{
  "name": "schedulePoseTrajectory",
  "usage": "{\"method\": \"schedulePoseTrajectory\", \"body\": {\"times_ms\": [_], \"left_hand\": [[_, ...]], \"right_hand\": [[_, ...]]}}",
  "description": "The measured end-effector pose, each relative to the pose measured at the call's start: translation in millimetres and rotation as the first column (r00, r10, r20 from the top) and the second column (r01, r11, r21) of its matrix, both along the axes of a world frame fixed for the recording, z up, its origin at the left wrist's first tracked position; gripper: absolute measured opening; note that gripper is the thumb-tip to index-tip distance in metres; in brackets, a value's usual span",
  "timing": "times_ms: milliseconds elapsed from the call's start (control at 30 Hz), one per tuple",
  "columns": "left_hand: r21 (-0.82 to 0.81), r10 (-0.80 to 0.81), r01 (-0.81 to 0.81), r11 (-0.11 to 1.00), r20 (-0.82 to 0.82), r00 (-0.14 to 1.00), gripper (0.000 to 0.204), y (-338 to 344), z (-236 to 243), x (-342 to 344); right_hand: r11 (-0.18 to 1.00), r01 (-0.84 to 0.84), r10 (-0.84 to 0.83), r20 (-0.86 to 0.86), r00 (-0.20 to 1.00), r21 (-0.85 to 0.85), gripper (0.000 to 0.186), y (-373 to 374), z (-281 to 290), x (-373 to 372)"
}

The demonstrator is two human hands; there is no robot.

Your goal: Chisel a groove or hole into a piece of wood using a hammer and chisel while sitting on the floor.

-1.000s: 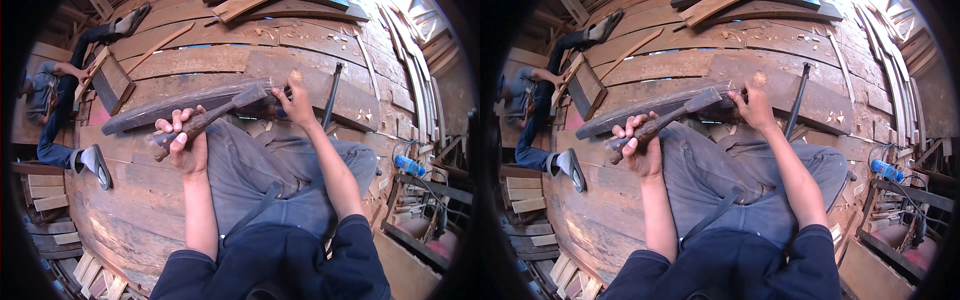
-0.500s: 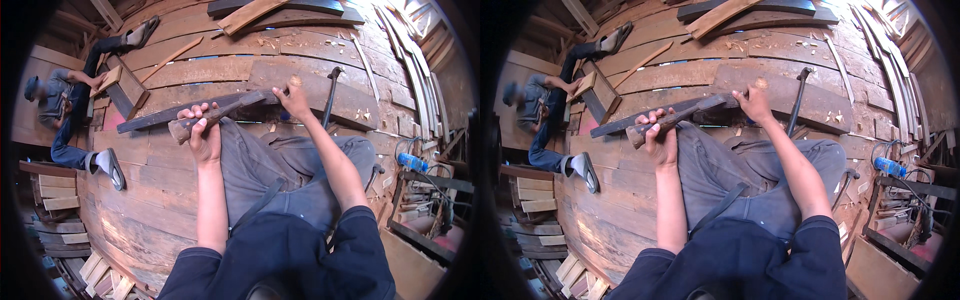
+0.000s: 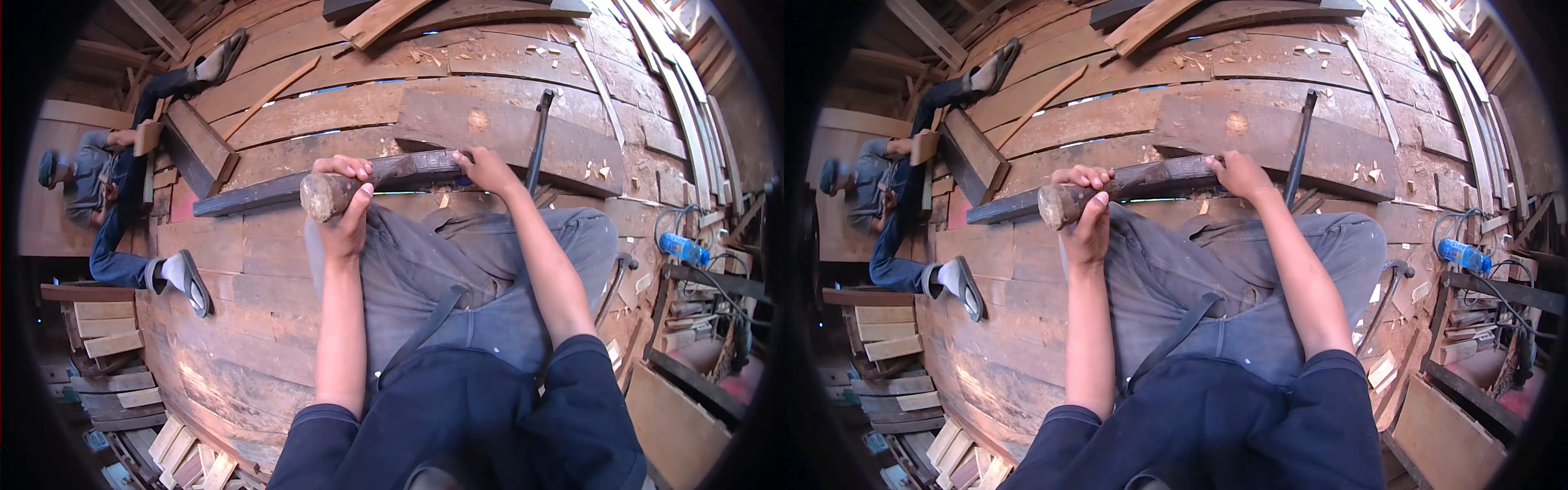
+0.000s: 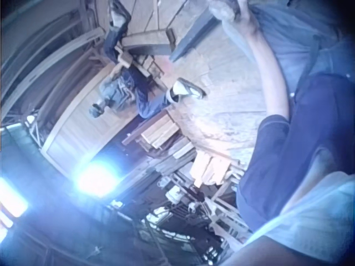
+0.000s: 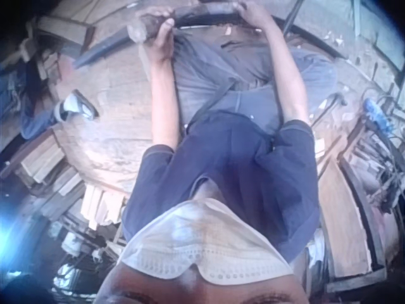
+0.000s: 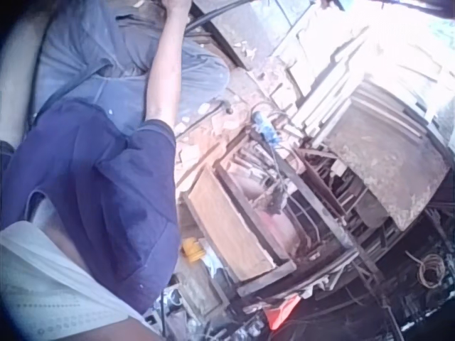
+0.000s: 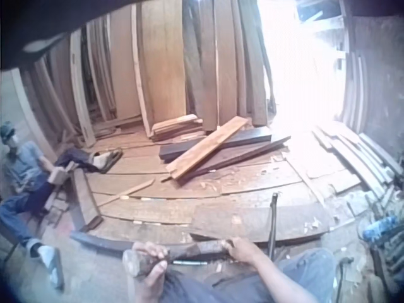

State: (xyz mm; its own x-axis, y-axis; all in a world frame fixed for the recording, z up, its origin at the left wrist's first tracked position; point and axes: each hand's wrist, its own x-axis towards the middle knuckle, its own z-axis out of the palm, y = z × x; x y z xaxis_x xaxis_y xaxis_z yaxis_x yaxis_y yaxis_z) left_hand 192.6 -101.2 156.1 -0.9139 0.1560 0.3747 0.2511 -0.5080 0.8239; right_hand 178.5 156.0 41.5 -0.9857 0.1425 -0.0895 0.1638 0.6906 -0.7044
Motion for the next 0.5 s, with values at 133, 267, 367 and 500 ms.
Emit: {"method": "schedulePoseTrajectory", "body": {"times_ms": [133,267,367,500], "left_hand": [[-0.155,-0.039,0.027,0.988,-0.079,0.996,0.031,2,15,-16],[-0.223,-0.169,0.146,0.964,-0.088,0.982,0.032,40,28,-38],[-0.349,-0.184,0.127,0.929,-0.137,0.973,0.034,57,11,-55],[-0.274,-0.156,0.119,0.954,-0.116,0.981,0.042,63,-6,-56]], "right_hand": [[0.927,0.133,-0.163,-0.057,0.985,-0.350,0.031,35,56,35],[0.826,0.396,-0.478,-0.127,0.869,-0.400,0.028,91,26,67],[0.762,0.450,-0.548,-0.092,0.832,-0.467,0.027,99,13,64],[0.777,0.411,-0.522,-0.124,0.844,-0.476,0.026,93,10,54]]}}
